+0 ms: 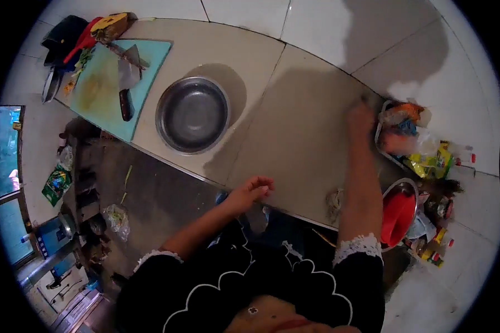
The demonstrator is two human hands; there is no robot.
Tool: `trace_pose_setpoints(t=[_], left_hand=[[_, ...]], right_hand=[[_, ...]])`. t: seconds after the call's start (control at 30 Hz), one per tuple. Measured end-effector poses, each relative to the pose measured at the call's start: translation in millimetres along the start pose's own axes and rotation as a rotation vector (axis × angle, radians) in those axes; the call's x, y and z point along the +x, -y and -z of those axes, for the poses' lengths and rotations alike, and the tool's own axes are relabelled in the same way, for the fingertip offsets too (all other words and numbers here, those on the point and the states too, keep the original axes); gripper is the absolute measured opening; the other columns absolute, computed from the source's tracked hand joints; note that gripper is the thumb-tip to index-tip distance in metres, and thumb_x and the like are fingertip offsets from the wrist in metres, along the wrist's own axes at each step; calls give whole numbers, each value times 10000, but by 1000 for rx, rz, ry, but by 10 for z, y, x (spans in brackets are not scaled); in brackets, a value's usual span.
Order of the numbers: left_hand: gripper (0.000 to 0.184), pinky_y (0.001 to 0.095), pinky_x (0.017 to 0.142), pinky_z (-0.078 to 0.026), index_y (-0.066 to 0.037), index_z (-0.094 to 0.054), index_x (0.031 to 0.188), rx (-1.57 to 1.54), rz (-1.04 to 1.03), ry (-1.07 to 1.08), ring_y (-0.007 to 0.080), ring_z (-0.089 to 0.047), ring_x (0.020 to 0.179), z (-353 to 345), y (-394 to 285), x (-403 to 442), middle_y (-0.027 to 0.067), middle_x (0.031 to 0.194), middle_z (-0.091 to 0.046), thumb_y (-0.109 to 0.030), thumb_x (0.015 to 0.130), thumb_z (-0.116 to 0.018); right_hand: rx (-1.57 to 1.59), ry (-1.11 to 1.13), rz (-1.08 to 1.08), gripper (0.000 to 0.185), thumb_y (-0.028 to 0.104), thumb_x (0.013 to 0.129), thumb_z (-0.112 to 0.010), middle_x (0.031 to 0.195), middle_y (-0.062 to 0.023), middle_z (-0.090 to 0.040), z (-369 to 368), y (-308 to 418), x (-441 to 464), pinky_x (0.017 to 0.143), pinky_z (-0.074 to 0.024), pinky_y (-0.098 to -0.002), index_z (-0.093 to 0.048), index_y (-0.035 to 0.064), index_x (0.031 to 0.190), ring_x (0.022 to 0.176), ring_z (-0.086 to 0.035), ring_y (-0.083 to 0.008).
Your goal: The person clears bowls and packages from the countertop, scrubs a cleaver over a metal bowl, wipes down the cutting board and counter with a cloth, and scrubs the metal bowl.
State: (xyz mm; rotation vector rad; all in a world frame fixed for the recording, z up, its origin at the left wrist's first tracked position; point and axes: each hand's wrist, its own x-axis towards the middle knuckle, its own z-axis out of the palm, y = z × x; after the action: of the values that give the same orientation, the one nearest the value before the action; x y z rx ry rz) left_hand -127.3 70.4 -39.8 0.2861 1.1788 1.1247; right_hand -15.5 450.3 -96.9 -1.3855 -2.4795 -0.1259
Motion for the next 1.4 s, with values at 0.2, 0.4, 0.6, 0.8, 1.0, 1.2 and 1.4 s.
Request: trace_pose_setpoints(t=[0.2,0.4,0.6,0.8,1.0,1.2,1.4], left_hand=[[267,292,827,-425,-61,-506,1134,-71,-54,-20,153,-531,952,-315,241,49,54,1049,-563,-135,877,-499],[260,296,856,-421,-49,-509,1124,-69,-128,-138,152,-528,948,-310,248,-198,56,1054,-562,-120,874,-499],[237,253,785,-432,-82,-516,1113,-263,-152,-219,120,-531,911,-231,583,-275,38,1051,-565,-125,881,-491],[244,277,806,-425,-60,-509,1120,-241,-161,-235,140,-533,940,-251,458,-323,47,1053,-563,-128,887,-484],[250,295,821,-426,-58,-506,1128,-350,-197,-286,149,-538,938,-48,524,-429,54,1063,-561,-139,893,-483],[250,297,846,-420,-60,-505,1128,-246,-190,-216,146,-523,962,-43,291,-292,45,1066,-553,-134,891,-474],[268,306,847,-423,-50,-501,1136,-304,-218,-188,160,-538,953,136,307,-348,77,1062,-567,-158,891,-497]], right_hand=[[646,-61,558,210,199,832,-468,881,-140,-626,-259,1995,-500,765,-463,-395,-637,92,896,819,-580,-312],[544,-206,362,210,144,834,-473,755,-164,-624,-442,767,79,649,-474,-384,-652,58,902,689,-596,-320],[57,212,119,213,206,840,-496,776,-158,-636,-340,1040,465,650,-483,-372,-660,101,927,710,-614,-292],[257,-86,462,215,132,794,-519,797,-127,-640,-292,1579,182,693,-472,-376,-670,159,945,756,-601,-241],[107,50,125,211,201,848,-513,777,-120,-637,-545,379,565,681,-470,-384,-663,61,896,752,-599,-257],[484,-135,551,210,204,830,-502,789,-145,-627,-193,2045,72,673,-474,-408,-633,42,807,732,-611,-282],[632,-42,88,231,136,767,-552,765,-144,-633,-243,890,405,672,-482,-397,-657,98,968,714,-614,-292]])
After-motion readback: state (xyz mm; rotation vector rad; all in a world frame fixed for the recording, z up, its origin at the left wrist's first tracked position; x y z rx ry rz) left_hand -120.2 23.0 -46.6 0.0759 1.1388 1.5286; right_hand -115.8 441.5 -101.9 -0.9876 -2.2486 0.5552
